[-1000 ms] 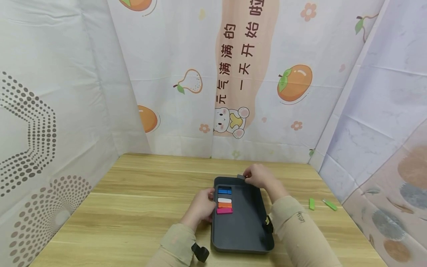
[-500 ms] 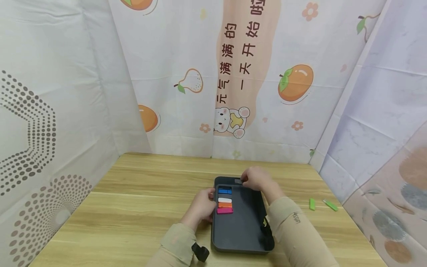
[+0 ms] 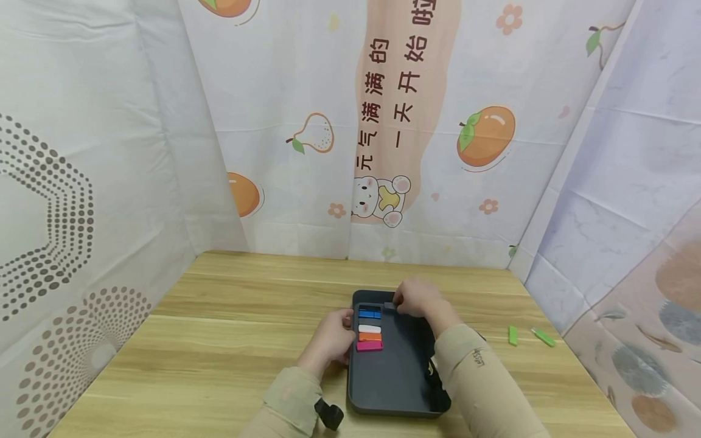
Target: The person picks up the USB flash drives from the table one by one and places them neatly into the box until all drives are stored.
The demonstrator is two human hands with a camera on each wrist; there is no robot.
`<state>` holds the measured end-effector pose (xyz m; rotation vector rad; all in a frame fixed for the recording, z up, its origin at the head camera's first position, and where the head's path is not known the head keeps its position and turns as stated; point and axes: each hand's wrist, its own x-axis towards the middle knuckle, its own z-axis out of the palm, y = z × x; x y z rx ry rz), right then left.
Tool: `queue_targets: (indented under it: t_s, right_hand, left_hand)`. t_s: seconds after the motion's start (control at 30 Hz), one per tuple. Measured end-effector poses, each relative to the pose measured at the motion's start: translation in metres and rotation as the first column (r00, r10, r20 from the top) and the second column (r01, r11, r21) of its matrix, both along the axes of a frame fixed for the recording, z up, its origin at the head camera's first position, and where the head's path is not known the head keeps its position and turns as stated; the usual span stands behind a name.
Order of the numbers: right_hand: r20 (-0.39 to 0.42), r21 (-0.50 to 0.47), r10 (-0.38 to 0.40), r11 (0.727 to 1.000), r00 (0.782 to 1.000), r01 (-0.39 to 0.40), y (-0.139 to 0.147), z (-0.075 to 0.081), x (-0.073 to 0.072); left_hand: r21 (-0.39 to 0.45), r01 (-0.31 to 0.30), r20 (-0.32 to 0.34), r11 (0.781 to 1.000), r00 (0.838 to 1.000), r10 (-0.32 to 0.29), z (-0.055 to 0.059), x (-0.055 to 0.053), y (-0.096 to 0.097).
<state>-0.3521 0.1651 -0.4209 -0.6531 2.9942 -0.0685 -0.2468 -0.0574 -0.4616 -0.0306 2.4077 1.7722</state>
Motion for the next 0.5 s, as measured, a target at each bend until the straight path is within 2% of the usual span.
queue_targets:
  t_s: [0.5]
  right_hand:
    - [0.018, 0.02, -0.017, 1.0, 1.0, 0.017, -0.0049, -0.0075, -0.0016]
  left_hand:
    - [0.007, -0.003, -0.004, 1.0, 1.0, 0.003, 0.0018, 0.0006, -0.0003]
